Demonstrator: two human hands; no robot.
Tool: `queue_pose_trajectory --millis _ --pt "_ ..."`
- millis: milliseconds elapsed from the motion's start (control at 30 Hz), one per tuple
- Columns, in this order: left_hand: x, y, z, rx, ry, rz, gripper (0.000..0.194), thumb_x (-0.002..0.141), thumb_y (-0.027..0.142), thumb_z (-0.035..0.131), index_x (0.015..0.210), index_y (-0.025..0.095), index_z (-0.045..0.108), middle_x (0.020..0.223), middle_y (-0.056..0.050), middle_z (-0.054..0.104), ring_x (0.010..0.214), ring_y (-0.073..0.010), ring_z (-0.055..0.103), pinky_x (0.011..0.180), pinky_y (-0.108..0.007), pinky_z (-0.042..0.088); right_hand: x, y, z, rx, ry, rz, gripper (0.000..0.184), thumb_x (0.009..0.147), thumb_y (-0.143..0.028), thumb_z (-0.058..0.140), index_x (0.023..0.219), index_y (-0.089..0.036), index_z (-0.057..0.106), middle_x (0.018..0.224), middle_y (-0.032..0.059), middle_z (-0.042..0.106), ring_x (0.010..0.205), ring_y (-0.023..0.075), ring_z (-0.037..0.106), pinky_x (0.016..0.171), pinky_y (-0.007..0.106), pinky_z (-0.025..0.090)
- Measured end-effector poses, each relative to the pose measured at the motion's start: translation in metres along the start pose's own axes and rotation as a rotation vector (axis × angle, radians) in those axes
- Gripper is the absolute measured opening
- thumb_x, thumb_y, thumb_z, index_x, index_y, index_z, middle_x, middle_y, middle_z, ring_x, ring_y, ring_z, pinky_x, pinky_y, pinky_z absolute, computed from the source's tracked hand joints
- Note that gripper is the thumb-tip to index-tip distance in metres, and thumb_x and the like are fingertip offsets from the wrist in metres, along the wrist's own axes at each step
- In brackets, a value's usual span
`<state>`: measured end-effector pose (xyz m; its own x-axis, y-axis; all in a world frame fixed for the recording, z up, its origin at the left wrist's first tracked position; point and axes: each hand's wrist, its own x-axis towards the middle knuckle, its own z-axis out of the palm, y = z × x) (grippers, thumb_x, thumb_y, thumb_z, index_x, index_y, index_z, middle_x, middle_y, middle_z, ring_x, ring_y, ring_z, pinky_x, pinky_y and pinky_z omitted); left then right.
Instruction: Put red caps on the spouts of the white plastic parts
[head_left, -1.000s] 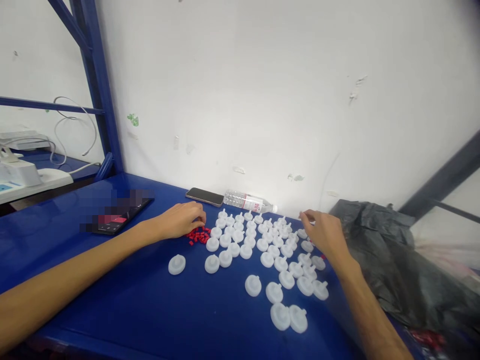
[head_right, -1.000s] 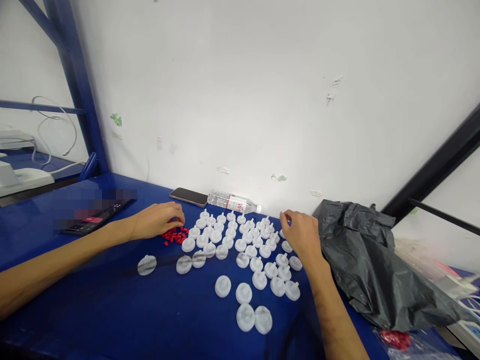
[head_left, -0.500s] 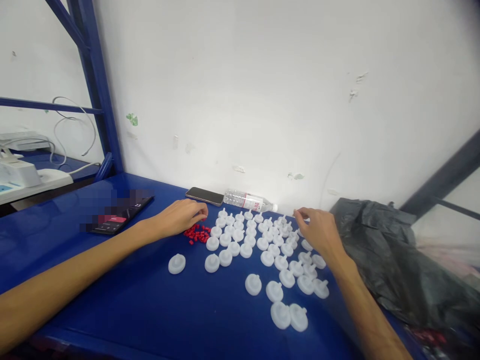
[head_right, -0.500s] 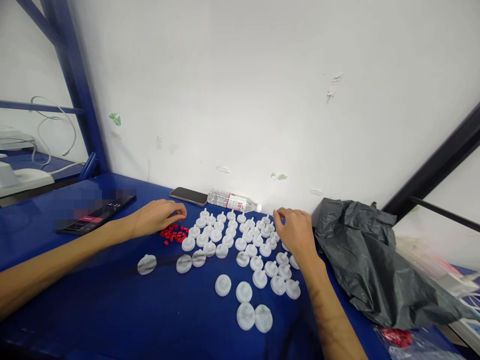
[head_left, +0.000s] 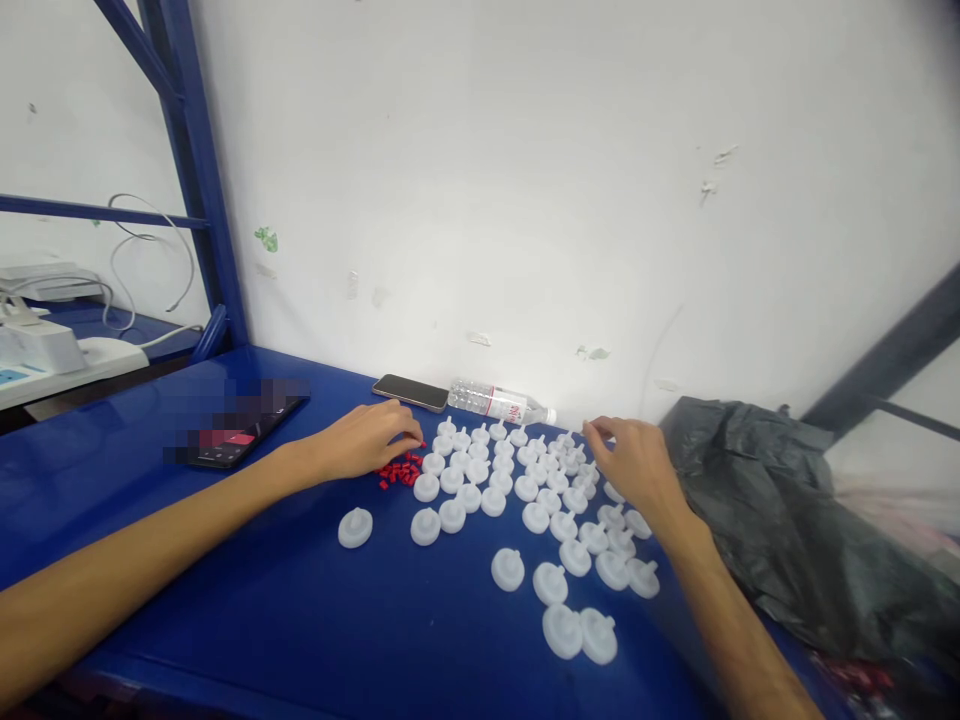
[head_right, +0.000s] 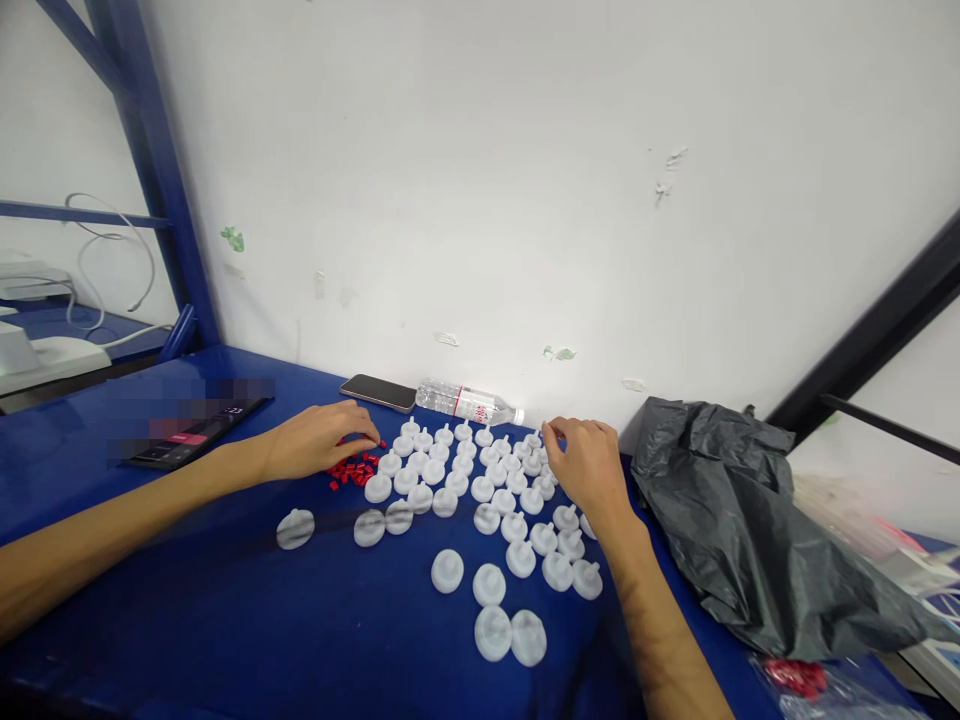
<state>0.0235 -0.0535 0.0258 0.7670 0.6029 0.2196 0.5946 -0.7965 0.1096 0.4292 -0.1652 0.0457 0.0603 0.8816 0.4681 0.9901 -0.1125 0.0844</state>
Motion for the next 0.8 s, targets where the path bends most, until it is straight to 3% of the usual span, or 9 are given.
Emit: queue_pose_trajectory --millis 233,433,567,667,800 --pt "0.000 0.012 -0.001 -0.053 0.019 0.052 0.030 0.107 0.039 0.074 0.133 0.023 0.071 0.132 -0.008 0.076 0.117 -0.0286 0.076 0.098 -0.052 0.067 0.000 -0.006 -0.002 0.043 0.018 -0.042 0.023 0.106 -0.044 0.074 0.108 -0.021 0.075 0.107 0.0022 0.080 0.098 0.0212 0.077 0.095 0.047 0.066" --pt "0.000 0.020 0.005 -0.149 0.033 0.042 0.023 0.107 0.041 0.075 0.121 0.022 0.074 0.122 -0.006 0.079 0.109 -0.0262 0.077 0.096 -0.050 0.067 -0.002 -0.015 -0.006 0.113 0.086 -0.090 0.022 0.106 -0.042 0.075 0.102 -0.020 0.075 0.099 -0.0001 0.079 0.093 0.0203 0.077 0.095 0.047 0.065" --pt "0.001 0.029 0.003 -0.277 0.101 -0.026 0.023 0.108 0.043 0.073 0.114 0.021 0.075 0.106 -0.002 0.079 0.090 -0.0208 0.077 0.085 -0.043 0.068 -0.005 -0.027 -0.013 0.195 0.159 -0.131 0.017 0.109 -0.032 0.067 0.099 -0.021 0.076 0.092 0.0010 0.082 0.092 0.0234 0.079 0.105 0.055 0.060" --pt "-0.001 0.039 -0.003 -0.418 0.171 -0.069 0.024 0.108 0.044 0.072 0.115 0.020 0.074 0.102 -0.001 0.079 0.084 -0.0190 0.076 0.079 -0.040 0.068 -0.010 -0.045 -0.022 0.293 0.196 -0.212 0.022 0.112 -0.031 0.057 0.109 -0.022 0.077 0.101 0.0072 0.087 0.098 0.0284 0.081 0.115 0.064 0.052" --pt "-0.006 0.057 -0.011 -0.597 0.211 -0.079 0.027 0.108 0.046 0.072 0.113 0.020 0.074 0.101 -0.001 0.079 0.081 -0.0184 0.076 0.075 -0.038 0.067 -0.023 -0.082 -0.029 0.417 0.206 -0.399 0.038 0.112 -0.046 0.061 0.142 -0.024 0.066 0.132 0.0114 0.084 0.122 0.0318 0.079 0.127 0.067 0.043"
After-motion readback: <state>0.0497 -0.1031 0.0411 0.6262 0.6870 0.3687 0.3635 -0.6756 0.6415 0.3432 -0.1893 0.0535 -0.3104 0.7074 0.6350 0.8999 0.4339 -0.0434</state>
